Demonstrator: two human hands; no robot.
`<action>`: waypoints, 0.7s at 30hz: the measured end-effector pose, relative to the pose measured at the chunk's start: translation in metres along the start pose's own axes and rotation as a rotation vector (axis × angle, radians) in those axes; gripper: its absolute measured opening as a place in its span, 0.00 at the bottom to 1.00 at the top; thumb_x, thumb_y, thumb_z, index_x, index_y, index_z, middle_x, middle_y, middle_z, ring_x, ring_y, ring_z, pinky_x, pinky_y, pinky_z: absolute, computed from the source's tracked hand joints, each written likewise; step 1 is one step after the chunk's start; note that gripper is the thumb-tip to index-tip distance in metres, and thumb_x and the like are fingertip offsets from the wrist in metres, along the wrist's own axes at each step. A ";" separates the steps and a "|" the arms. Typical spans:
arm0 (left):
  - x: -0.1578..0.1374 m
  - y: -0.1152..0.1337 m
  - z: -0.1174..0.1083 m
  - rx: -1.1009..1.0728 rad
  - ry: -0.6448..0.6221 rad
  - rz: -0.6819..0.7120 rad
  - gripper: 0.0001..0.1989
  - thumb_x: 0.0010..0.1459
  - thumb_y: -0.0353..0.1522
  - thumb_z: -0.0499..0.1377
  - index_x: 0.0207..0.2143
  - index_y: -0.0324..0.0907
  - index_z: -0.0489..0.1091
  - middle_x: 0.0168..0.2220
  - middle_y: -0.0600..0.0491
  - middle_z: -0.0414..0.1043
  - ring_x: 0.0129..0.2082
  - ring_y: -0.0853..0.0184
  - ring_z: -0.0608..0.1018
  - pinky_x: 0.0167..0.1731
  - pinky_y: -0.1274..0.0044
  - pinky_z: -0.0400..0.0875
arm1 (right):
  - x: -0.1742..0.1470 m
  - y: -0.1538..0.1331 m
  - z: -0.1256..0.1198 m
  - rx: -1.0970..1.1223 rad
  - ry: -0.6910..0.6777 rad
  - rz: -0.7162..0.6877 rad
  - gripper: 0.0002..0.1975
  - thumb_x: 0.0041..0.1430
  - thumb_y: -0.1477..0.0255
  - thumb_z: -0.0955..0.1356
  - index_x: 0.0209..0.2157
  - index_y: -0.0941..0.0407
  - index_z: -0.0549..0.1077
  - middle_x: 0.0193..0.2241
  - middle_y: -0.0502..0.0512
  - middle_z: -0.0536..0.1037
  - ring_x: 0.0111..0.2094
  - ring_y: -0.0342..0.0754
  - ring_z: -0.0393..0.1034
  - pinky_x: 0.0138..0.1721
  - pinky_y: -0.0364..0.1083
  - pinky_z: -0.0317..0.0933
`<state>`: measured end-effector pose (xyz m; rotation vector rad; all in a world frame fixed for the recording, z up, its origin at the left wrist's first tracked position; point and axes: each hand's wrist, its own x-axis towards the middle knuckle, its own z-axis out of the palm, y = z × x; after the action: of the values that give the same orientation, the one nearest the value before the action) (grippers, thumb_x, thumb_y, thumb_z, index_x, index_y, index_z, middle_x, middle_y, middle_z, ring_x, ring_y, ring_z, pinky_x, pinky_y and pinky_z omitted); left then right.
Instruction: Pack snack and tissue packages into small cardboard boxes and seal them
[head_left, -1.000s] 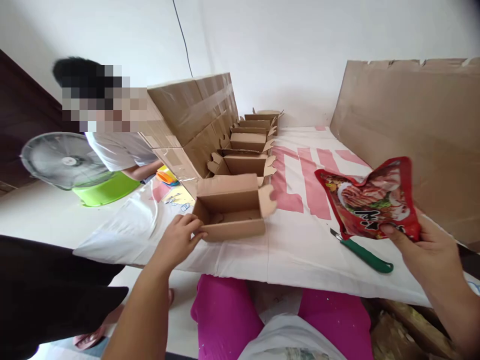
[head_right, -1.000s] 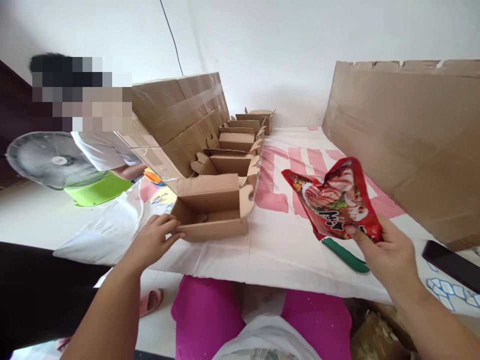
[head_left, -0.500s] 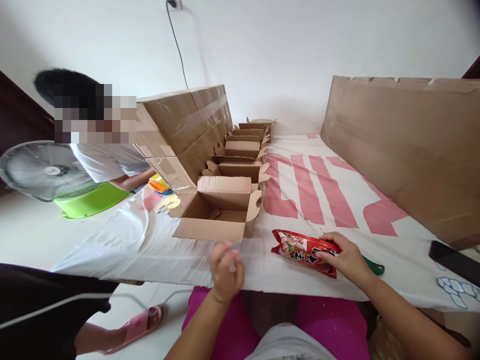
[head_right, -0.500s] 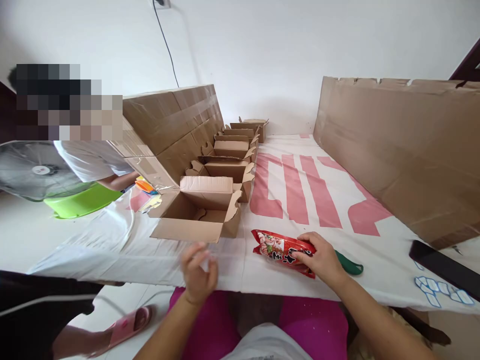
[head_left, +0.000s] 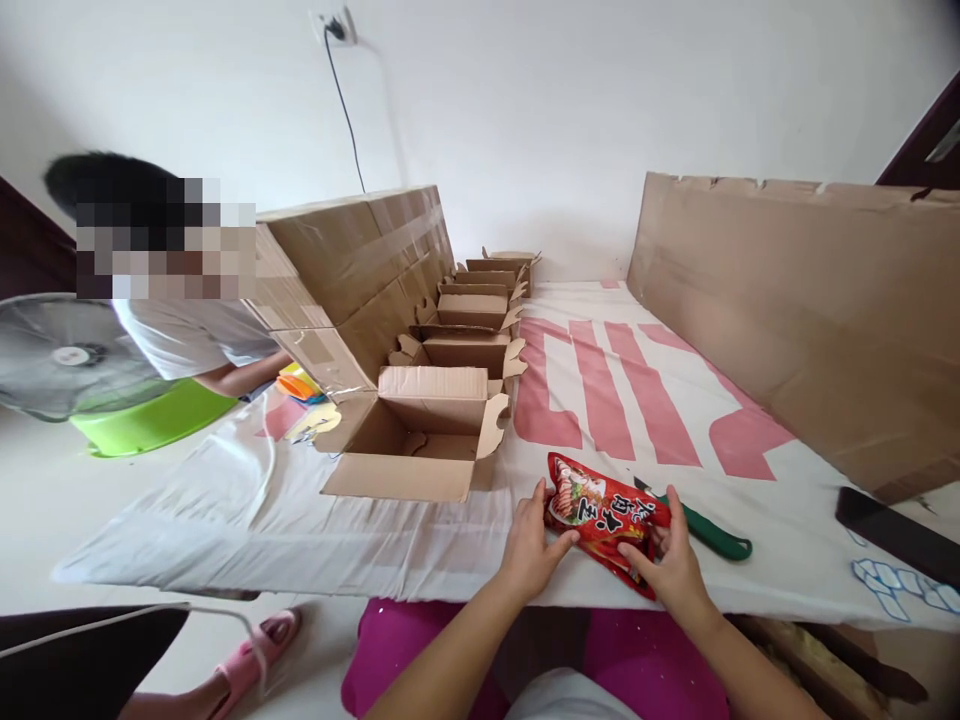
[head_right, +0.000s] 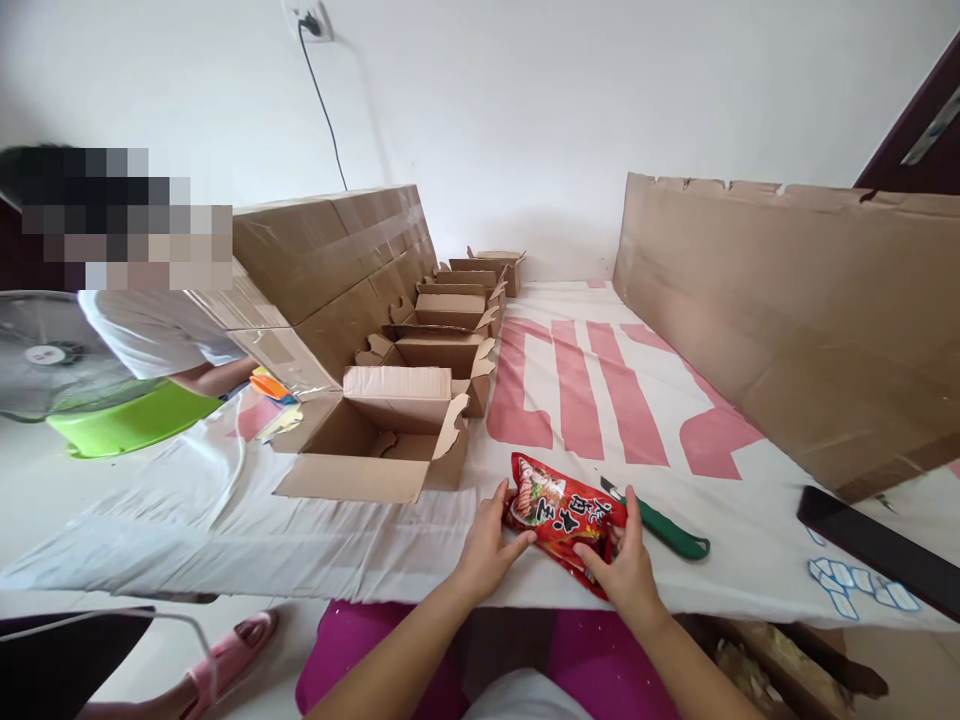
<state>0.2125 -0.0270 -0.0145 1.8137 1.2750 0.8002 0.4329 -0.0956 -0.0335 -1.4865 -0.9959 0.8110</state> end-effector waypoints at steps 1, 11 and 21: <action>0.000 0.002 0.000 0.021 0.007 -0.020 0.42 0.53 0.40 0.62 0.66 0.38 0.49 0.56 0.40 0.66 0.57 0.53 0.68 0.58 0.61 0.61 | 0.000 -0.001 0.001 0.032 -0.005 -0.001 0.62 0.43 0.58 0.77 0.69 0.56 0.36 0.47 0.66 0.77 0.47 0.59 0.75 0.52 0.61 0.66; 0.008 0.038 0.000 0.185 0.220 0.139 0.08 0.54 0.32 0.60 0.37 0.41 0.69 0.36 0.49 0.70 0.42 0.57 0.71 0.46 0.64 0.66 | 0.012 -0.029 -0.006 -0.107 -0.140 -0.136 0.25 0.56 0.52 0.68 0.48 0.56 0.68 0.44 0.62 0.78 0.46 0.58 0.74 0.48 0.55 0.68; 0.175 0.134 -0.007 -0.045 0.387 -0.112 0.26 0.57 0.32 0.60 0.59 0.41 0.63 0.52 0.42 0.72 0.55 0.57 0.71 0.53 0.70 0.64 | 0.208 -0.150 -0.004 -0.117 -0.127 -0.114 0.19 0.55 0.60 0.70 0.44 0.57 0.70 0.42 0.62 0.78 0.38 0.53 0.75 0.34 0.49 0.71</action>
<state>0.3228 0.1132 0.1154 1.5831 1.5721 1.1441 0.4993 0.0969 0.1230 -1.4766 -1.2305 0.7835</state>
